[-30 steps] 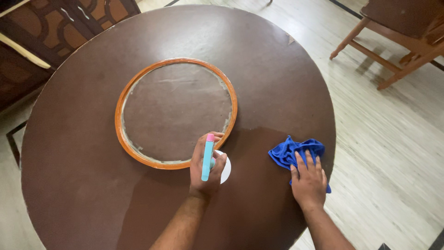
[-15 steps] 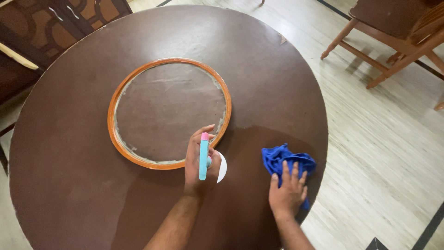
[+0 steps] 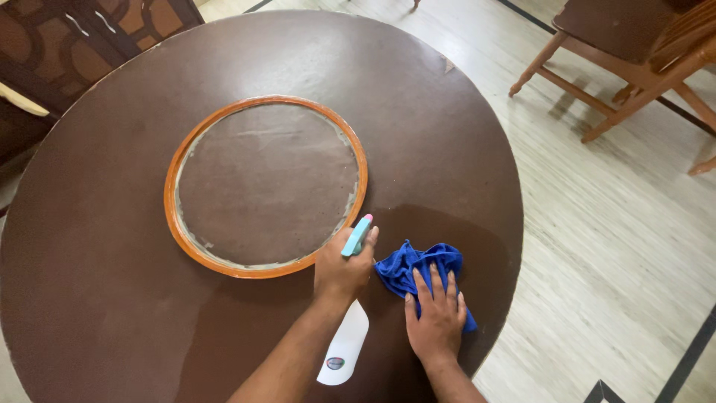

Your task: The person sprays a cleaning solution onto a round brown table and wipes the surface with a blue cloth. The person repeatedly sprays and wipes the table in a circular motion around a central glass insert.

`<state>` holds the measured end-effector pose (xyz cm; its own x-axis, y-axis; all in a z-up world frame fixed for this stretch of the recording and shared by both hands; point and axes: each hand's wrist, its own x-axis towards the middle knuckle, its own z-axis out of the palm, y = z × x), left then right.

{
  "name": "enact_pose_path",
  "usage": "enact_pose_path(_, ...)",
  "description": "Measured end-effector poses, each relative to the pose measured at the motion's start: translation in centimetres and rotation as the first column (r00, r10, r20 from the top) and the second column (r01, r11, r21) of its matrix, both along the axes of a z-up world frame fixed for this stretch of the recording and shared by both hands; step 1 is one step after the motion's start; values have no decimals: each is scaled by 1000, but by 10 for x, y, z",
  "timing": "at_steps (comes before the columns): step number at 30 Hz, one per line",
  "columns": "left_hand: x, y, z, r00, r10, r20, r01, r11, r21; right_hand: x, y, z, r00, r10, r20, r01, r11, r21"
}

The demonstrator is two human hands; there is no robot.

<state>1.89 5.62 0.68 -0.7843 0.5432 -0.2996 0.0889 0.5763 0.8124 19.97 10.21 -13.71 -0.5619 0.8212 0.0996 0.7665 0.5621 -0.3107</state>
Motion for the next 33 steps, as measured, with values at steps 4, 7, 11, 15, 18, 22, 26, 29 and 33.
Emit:
enact_pose_path(4, -3, 12, -12, 993, -43, -113, 42, 999, -11, 0, 0, -1, 1000, 0, 3, 0, 1000, 2)
enact_pose_path(7, -4, 20, -18, 961, -45, -274, 66, 996, 66, -1, 0, 0, 1000, -3, 17, 3, 1000, 9)
enact_pose_path(11, -2, 30, -15, 975, -110, -194, 101, 993, -55, -1, -2, 0, 1000, 0, -19, 0, 999, 36)
enact_pose_path(15, 9, 41, 0, 978, -161, -129, 135, 973, -189, -1, -1, 1, 1000, 5, 7, -6, 999, 35)
enact_pose_path(18, 19, 45, 13, 985, -163, -54, 155, 979, -129, 0, -1, 2, 1000, 12, 5, -13, 999, 50)
enact_pose_path(22, 29, 52, 23, 960, -279, -35, 272, 952, -141, 0, -1, 1, 1000, 20, -9, -20, 998, 58)
enact_pose_path(26, 41, 58, 27, 928, -370, -38, 356, 914, -196, 1, -1, 1, 1000, 28, 8, -29, 998, 56)
enact_pose_path(29, 46, 62, 28, 916, -397, -55, 384, 908, -166, 1, -1, 1, 1000, 20, 3, -20, 1000, 20)
enact_pose_path(33, 49, 64, 29, 878, -478, -32, 466, 867, -175, 2, -2, 0, 999, -1, 33, 2, 999, -49)
